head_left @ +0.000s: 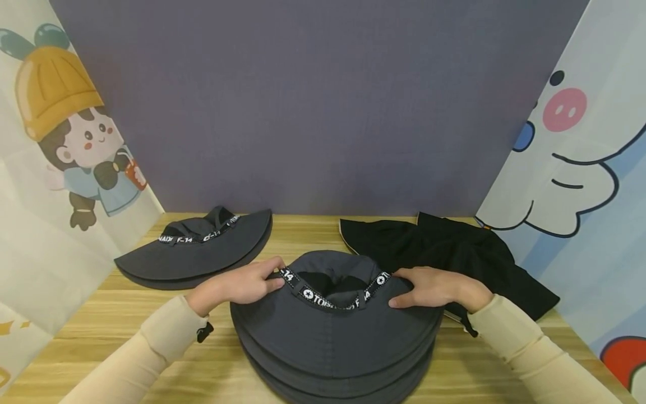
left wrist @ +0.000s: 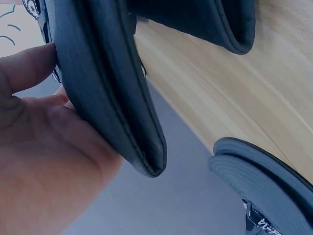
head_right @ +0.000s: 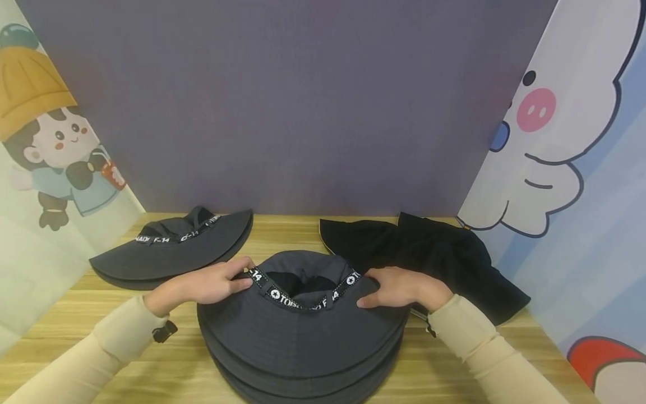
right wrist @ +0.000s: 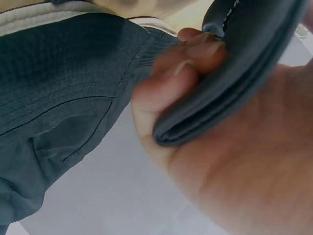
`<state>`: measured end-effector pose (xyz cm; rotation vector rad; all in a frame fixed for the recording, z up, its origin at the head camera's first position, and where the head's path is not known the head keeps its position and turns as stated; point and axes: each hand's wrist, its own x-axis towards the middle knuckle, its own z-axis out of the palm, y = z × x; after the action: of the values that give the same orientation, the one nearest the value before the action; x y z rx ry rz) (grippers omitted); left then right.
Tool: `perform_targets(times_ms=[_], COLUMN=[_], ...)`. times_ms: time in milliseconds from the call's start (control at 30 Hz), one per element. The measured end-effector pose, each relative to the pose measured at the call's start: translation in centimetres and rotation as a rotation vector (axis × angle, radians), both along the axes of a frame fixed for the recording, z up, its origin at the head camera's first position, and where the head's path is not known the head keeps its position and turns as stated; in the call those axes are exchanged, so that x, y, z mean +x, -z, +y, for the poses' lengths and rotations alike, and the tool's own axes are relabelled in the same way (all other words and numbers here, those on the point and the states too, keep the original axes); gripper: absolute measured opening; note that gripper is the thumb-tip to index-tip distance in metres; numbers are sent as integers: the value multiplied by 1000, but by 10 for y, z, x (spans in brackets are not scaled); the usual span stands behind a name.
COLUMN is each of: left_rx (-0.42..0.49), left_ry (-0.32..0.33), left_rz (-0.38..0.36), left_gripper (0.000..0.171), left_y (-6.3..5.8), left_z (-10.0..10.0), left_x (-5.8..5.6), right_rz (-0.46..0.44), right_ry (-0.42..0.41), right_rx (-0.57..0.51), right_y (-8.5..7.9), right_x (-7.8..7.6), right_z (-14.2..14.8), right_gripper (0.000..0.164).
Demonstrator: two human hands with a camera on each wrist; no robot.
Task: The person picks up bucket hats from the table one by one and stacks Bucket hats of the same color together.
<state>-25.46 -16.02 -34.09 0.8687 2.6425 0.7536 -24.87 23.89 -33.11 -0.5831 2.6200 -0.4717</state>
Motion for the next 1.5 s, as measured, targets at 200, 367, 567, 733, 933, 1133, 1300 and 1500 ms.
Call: perform_targets(times_ms=[200, 367, 567, 733, 933, 1133, 1300, 1500], left_rx=[8, -21, -2, 26, 12, 12, 3, 3], left_ry=[6, -2, 1, 33, 33, 26, 19, 26], left_rz=[-28, -55, -93, -109, -110, -156, -160, -122], left_gripper=[14, 19, 19, 18, 21, 26, 31, 29], left_y=[4, 7, 9, 12, 12, 11, 14, 19], left_z=[4, 5, 6, 6, 6, 7, 8, 9], left_x=[1, 4, 6, 7, 8, 9, 11, 12], right_rz=[2, 0, 6, -13, -41, -37, -22, 13], right_ry=[5, 12, 3, 4, -7, -21, -22, -1], right_rx=[8, 18, 6, -1, -24, -31, -42, -34], right_y=[4, 6, 8, 13, 20, 24, 25, 28], right_x=[1, 3, 4, 5, 3, 3, 4, 7], right_z=[1, 3, 5, 5, 4, 3, 2, -2], right_gripper=[67, 60, 53, 51, 59, 64, 58, 60])
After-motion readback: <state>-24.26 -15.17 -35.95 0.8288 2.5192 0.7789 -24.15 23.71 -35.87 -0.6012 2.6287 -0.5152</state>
